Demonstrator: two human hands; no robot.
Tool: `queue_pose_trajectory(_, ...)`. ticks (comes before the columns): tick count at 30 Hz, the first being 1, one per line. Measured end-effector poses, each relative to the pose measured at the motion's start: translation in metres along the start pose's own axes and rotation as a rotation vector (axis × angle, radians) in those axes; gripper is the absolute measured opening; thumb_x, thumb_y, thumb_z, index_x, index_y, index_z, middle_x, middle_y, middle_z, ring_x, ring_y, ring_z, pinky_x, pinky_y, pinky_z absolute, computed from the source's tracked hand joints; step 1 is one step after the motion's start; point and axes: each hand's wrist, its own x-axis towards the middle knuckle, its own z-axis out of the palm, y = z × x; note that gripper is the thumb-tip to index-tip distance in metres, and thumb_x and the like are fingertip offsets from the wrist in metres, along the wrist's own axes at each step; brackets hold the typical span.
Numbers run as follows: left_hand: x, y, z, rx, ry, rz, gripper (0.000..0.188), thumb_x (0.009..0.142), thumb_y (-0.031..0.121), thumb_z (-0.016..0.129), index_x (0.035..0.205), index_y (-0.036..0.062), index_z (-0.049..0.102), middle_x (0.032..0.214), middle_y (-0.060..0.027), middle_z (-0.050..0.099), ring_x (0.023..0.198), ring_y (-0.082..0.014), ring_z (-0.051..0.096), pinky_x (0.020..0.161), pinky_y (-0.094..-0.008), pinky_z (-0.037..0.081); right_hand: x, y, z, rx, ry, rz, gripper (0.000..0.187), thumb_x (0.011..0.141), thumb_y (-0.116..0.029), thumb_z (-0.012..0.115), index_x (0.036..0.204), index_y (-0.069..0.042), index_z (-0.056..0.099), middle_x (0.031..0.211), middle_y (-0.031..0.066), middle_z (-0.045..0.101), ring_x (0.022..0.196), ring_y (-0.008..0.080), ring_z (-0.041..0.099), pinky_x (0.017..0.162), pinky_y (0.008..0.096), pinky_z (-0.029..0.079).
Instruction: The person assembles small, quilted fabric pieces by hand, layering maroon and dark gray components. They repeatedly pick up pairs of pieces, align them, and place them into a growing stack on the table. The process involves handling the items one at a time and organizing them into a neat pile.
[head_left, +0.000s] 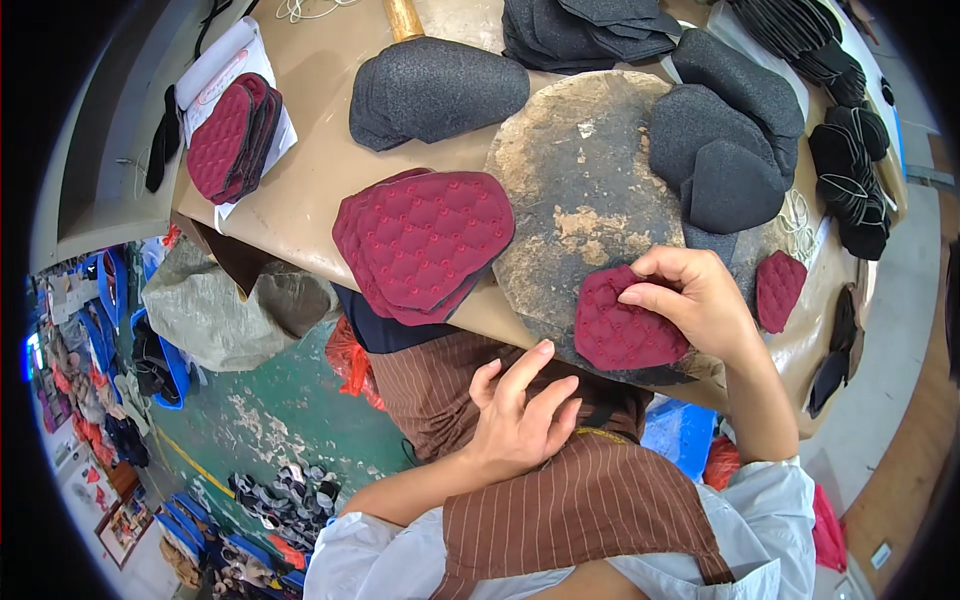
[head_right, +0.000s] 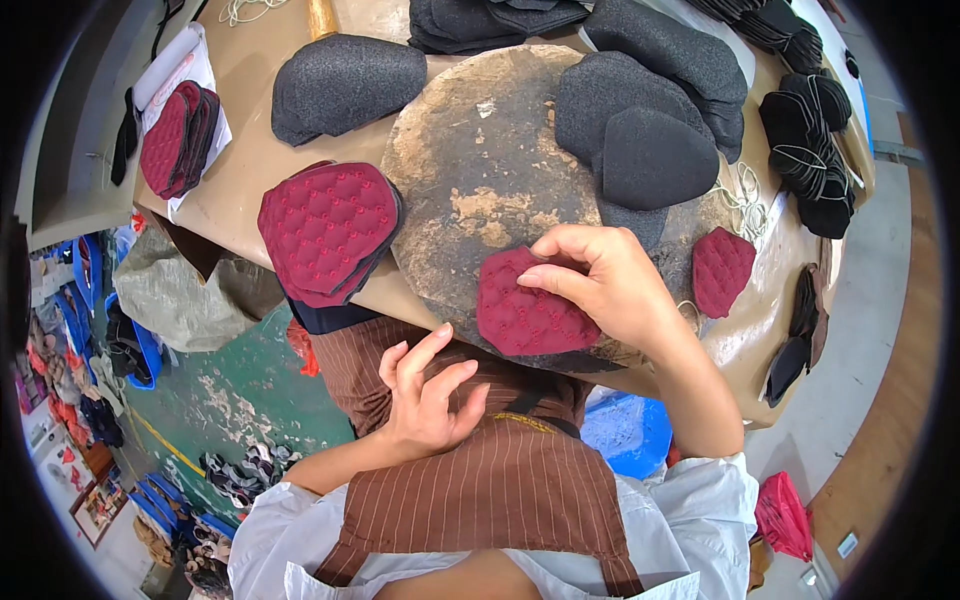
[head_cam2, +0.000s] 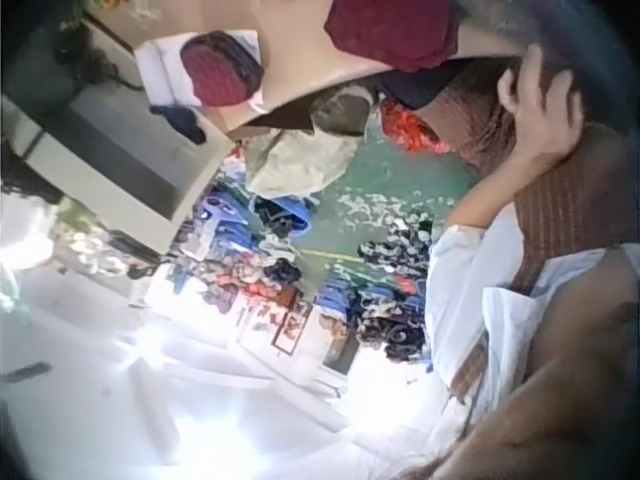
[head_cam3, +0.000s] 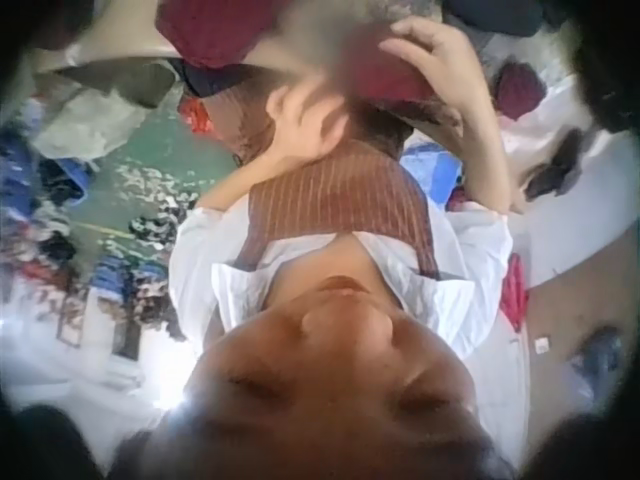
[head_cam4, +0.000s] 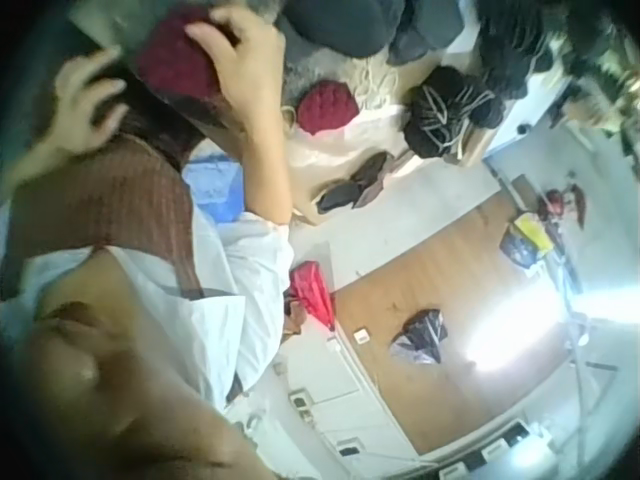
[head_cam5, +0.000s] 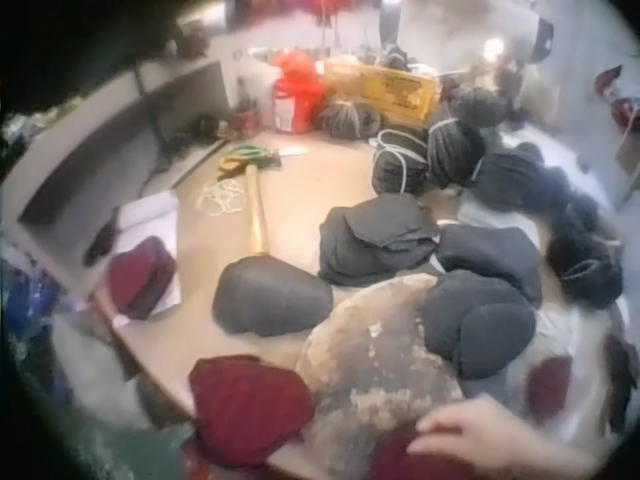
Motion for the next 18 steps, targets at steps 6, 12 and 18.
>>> queue_pose_trajectory(6, 0.021, 0.005, 0.003, -0.04, 0.007, 0.07, 0.062, 0.07, 0.022, 0.077, 0.121, 0.0037, 0.047, 0.132, -0.0281, 0.046, 0.124, -0.0326, 0.046, 0.105, -0.0482, 0.02, 0.004, -0.005, -0.004, 0.004, -0.04, 0.033, 0.015, 0.082, -0.01, 0.071, 0.085, 0.004, 0.065, 0.07, 0.003, 0.064, 0.067, 0.0047, 0.055, 0.059, 0.0245, 0.046)
queue_pose_trajectory(12, 0.05, 0.003, 0.014, 0.346, -0.371, 0.181, 0.088, 0.071, 0.054, 0.069, 0.135, 0.0003, 0.042, 0.145, -0.0223, 0.037, 0.133, -0.0297, 0.039, 0.11, -0.0513, 0.012, 0.0, -0.001, -0.003, -0.044, 0.046, -0.017, 0.016, 0.081, -0.01, 0.071, 0.086, 0.004, 0.066, 0.073, 0.0081, 0.067, 0.067, 0.0072, 0.059, 0.059, 0.0254, 0.048)
queue_pose_trajectory(18, 0.049, 0.012, 0.014, 0.408, -0.381, 0.117, 0.084, 0.073, 0.061, 0.062, 0.133, 0.0031, 0.049, 0.142, -0.0162, 0.044, 0.133, -0.0257, 0.041, 0.111, -0.0521, 0.012, -0.052, 0.001, -0.006, -0.494, 0.227, -0.461, 0.022, 0.072, -0.009, 0.079, 0.089, -0.002, 0.067, 0.08, 0.0104, 0.067, 0.068, 0.0241, 0.067, 0.061, 0.0326, 0.054)
